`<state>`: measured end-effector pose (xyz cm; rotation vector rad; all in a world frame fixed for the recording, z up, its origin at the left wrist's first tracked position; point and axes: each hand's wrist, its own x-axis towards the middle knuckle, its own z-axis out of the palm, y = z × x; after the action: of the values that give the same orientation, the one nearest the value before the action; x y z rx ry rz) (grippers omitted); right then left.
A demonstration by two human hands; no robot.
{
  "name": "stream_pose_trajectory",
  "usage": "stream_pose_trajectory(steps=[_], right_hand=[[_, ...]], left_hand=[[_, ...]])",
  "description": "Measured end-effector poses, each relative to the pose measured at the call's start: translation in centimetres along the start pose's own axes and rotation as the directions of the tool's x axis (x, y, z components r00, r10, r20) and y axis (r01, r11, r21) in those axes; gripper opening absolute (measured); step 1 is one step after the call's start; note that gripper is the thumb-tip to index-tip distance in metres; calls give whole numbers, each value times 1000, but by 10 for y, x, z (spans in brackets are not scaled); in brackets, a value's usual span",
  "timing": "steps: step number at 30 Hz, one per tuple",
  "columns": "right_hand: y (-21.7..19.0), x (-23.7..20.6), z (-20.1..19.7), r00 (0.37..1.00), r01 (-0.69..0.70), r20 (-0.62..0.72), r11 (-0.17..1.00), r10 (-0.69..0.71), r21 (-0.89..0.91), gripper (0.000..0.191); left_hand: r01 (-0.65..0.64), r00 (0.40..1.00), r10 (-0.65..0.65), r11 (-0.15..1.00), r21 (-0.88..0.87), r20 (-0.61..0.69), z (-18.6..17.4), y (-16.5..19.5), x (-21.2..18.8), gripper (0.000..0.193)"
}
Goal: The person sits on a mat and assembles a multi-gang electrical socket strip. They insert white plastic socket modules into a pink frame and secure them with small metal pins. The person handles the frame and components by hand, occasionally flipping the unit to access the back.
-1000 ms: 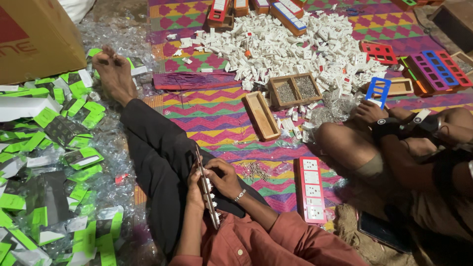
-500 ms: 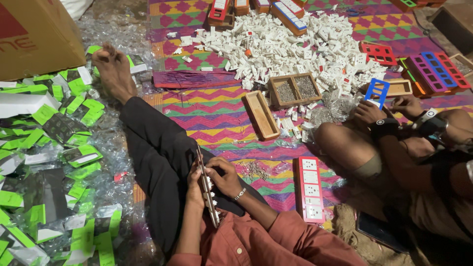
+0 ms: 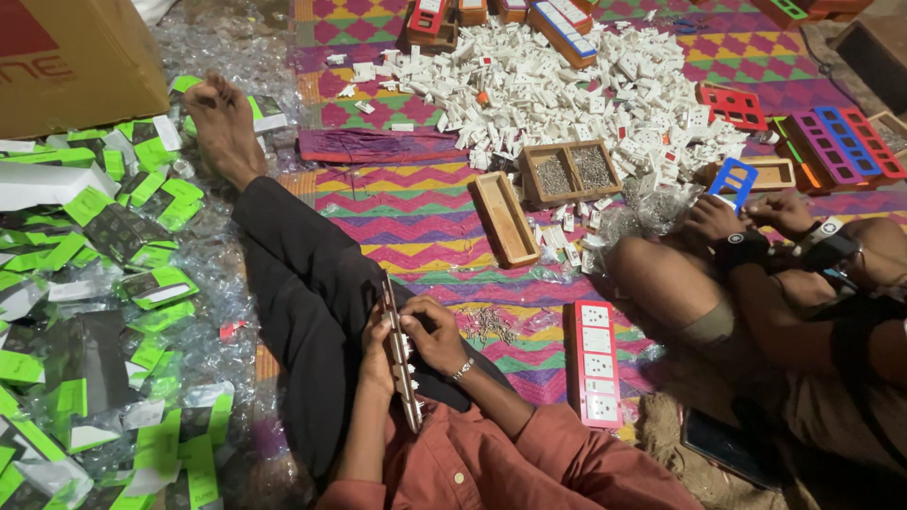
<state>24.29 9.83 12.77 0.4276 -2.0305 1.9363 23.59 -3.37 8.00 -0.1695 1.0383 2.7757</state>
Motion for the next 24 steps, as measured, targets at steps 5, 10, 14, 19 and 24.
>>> stream_pose_trajectory(steps=[5,10,14,19,24], right_hand=[[12,0,-2,999,-8,32,1000,7,30,7],[23,-2,-5,992,-116,64,979,107,167,8],[28,-7,-4,987,-156,78,968,143,195,10],[26,-8,-1,996,-55,78,994,47,95,11],[22,-5,1,995,-67,78,995,62,67,12]], left_hand=[[-3,1000,3,999,39,-8,-1,-2,2,52],[10,1000,-10,1000,26,19,-1,-3,3,52],[30,999,-30,1000,1,18,-5,-4,0,53],[42,999,-42,999,-5,-5,-14,-5,-1,53],[38,999,-38,999,-36,5,-17,-4,0,52]])
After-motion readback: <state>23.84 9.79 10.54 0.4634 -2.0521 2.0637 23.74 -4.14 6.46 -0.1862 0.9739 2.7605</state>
